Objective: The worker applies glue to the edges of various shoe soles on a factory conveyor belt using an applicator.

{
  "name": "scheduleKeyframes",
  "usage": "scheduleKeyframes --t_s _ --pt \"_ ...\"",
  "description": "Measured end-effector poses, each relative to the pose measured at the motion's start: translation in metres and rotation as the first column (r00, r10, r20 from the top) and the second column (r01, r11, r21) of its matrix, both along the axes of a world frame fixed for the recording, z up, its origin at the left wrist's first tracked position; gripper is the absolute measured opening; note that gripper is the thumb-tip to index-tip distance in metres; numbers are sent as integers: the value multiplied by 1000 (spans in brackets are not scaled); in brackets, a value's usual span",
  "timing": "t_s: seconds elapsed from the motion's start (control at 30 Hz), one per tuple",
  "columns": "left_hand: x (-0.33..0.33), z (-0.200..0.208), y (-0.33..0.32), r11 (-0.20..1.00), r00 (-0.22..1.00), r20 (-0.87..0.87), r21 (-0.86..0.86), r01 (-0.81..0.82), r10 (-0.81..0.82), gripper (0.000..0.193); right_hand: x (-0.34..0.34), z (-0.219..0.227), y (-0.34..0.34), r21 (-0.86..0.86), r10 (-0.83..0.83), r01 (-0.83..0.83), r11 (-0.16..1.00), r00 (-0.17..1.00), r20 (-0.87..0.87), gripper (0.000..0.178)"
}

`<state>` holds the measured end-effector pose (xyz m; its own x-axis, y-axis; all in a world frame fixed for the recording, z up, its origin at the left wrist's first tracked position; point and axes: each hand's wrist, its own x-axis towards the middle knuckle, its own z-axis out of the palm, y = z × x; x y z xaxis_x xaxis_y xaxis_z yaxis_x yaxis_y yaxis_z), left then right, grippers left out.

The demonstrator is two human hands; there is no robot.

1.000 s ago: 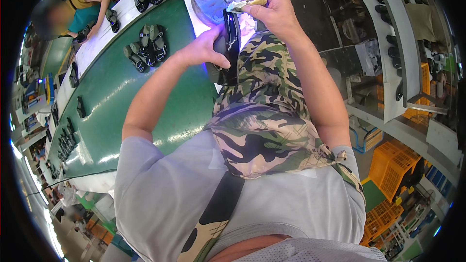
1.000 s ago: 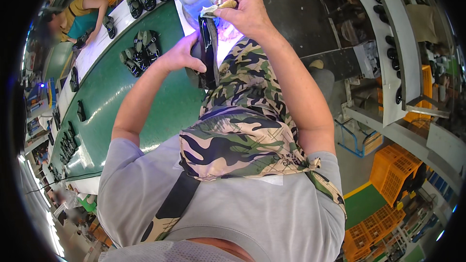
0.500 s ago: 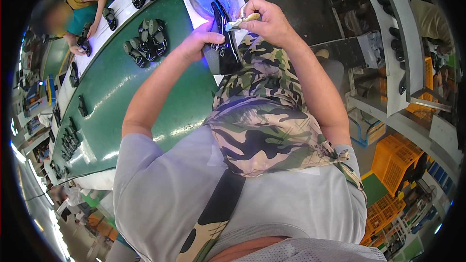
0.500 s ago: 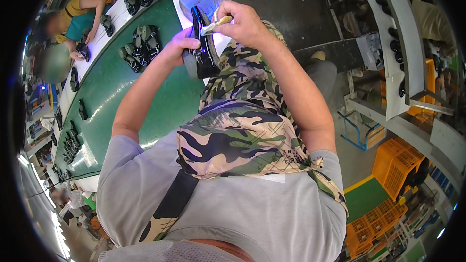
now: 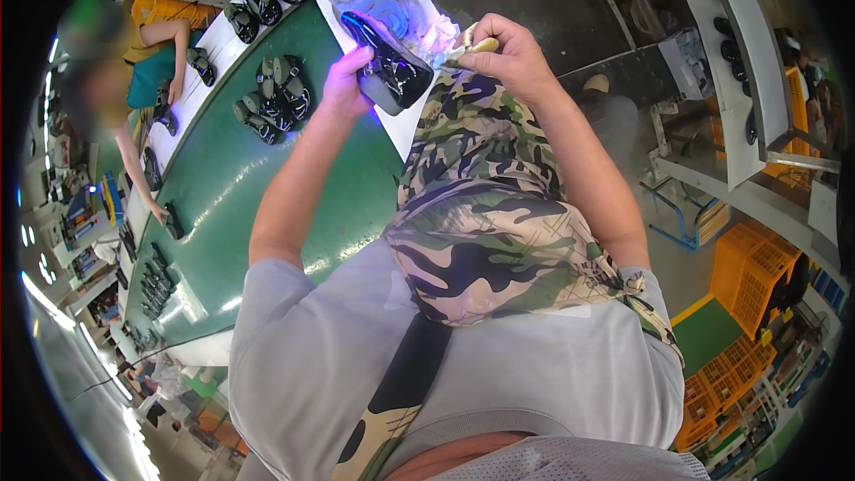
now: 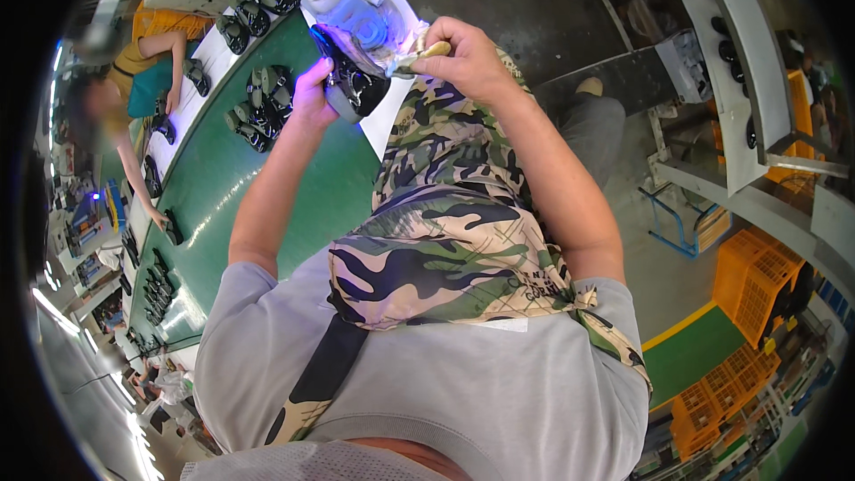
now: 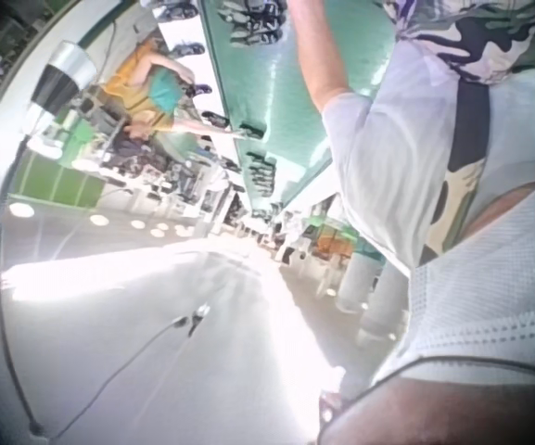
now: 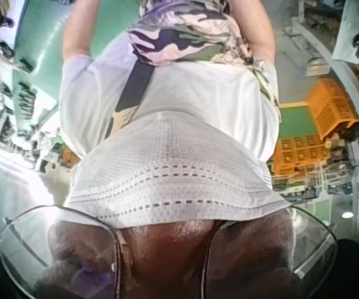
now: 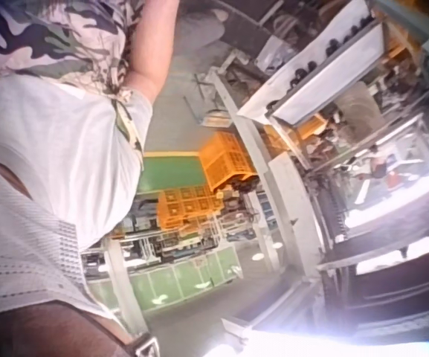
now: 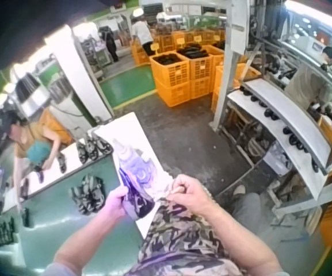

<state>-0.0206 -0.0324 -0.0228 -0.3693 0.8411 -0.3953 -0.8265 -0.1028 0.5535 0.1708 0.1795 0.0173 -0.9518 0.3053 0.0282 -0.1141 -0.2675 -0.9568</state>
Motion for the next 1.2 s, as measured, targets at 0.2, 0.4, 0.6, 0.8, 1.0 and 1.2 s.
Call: scheduleKeyframes --t_s 0.2,0.4,0.6,0.8,1.0,1.2 --pt "15 -4 19 973 981 82 141 -184 174 57 -4 -7 -9 -170 -193 198 965 980 48 20" --pt "32 13 49 971 951 -225 155 -181 213 58 12 -8 1 -232 -391 416 879 908 147 19" --pt "45 36 93 986 783 -602 64 -151 159 69 32 -28 27 -335 -494 553 763 833 251 20" --pt "58 27 147 985 559 -829 -92 -143 4 69 50 -45 61 -405 -555 649 644 761 336 22" --pt "85 13 239 963 540 -810 -270 8 -231 66 84 -74 124 -601 -645 691 402 679 350 21" --pt "90 10 369 851 675 -551 -466 240 -492 60 134 -142 176 -492 -735 844 214 471 488 18"
